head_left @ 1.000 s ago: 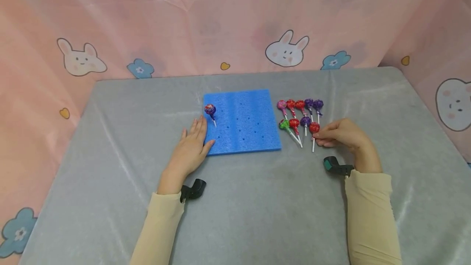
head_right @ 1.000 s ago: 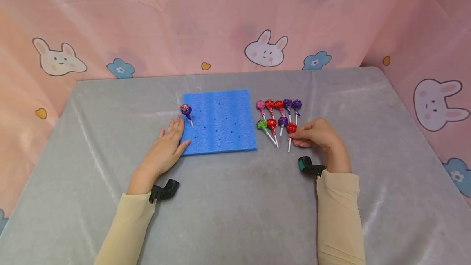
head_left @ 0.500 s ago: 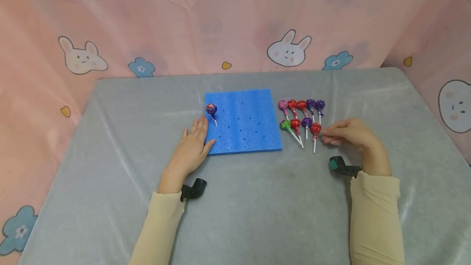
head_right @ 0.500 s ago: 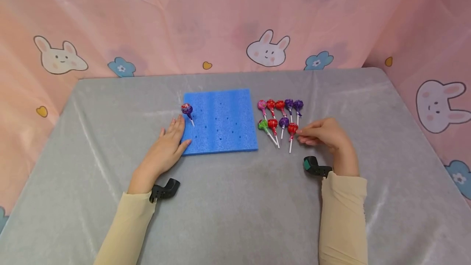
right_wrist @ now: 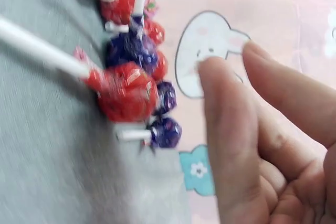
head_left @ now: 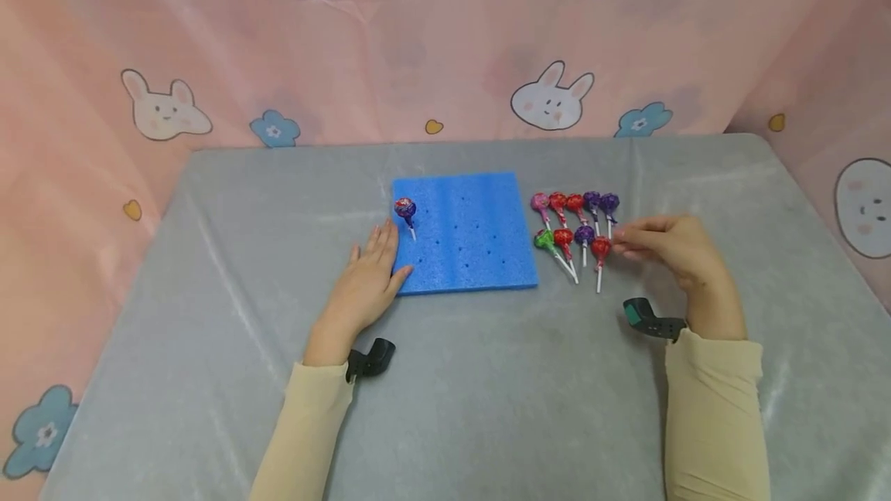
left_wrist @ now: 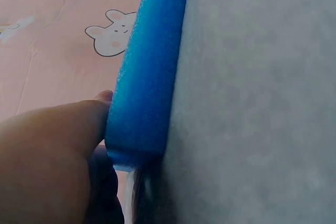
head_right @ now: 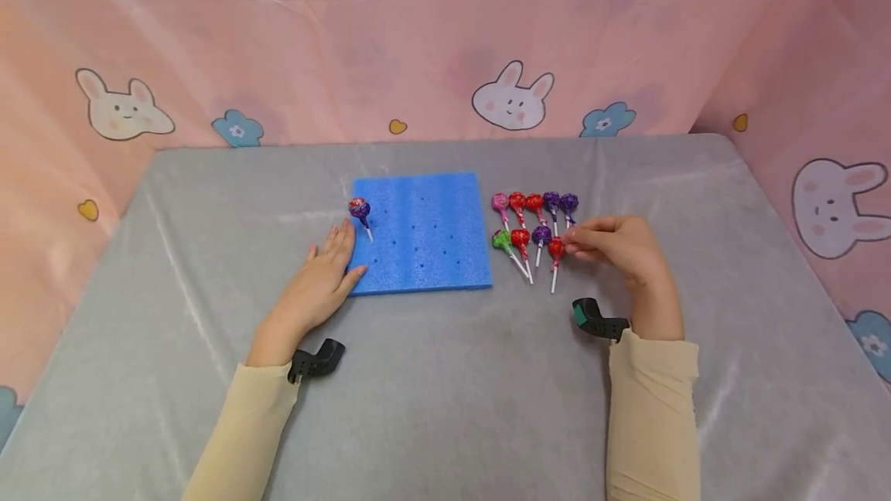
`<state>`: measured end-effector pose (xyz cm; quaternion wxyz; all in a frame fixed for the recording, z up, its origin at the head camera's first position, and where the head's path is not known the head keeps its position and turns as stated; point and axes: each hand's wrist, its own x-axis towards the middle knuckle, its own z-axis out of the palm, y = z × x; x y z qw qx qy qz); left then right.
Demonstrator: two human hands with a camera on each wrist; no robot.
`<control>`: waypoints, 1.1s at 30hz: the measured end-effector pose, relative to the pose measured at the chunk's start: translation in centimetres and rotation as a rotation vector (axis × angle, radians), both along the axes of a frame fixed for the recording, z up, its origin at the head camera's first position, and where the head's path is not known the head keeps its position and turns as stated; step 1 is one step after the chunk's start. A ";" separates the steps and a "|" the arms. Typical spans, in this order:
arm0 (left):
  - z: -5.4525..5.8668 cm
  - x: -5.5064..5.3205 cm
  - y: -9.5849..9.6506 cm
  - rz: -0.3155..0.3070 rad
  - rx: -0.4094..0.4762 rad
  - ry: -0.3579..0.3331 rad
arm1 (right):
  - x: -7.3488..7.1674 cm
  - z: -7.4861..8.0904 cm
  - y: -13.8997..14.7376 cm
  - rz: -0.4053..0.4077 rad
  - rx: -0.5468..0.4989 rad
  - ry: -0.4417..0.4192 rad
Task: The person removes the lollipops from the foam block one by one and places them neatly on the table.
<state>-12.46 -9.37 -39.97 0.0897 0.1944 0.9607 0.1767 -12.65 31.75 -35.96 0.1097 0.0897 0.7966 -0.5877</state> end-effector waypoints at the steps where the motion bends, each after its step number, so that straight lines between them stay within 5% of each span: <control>1: 0.0 0.0 0.0 0.000 0.004 0.003 | 0.0 0.0 -0.2 -0.018 -0.012 0.016; 8: 0.2 -0.2 0.0 -0.003 0.019 0.002 | -0.2 0.3 -1.7 -0.092 -0.007 0.074; 19: 0.0 -0.2 -0.2 0.004 -0.004 -0.005 | -1.2 1.0 -6.5 0.047 0.137 0.035; 33: 0.0 -0.3 -0.1 0.008 -0.004 -0.011 | -2.9 0.9 -11.4 0.166 -0.055 0.143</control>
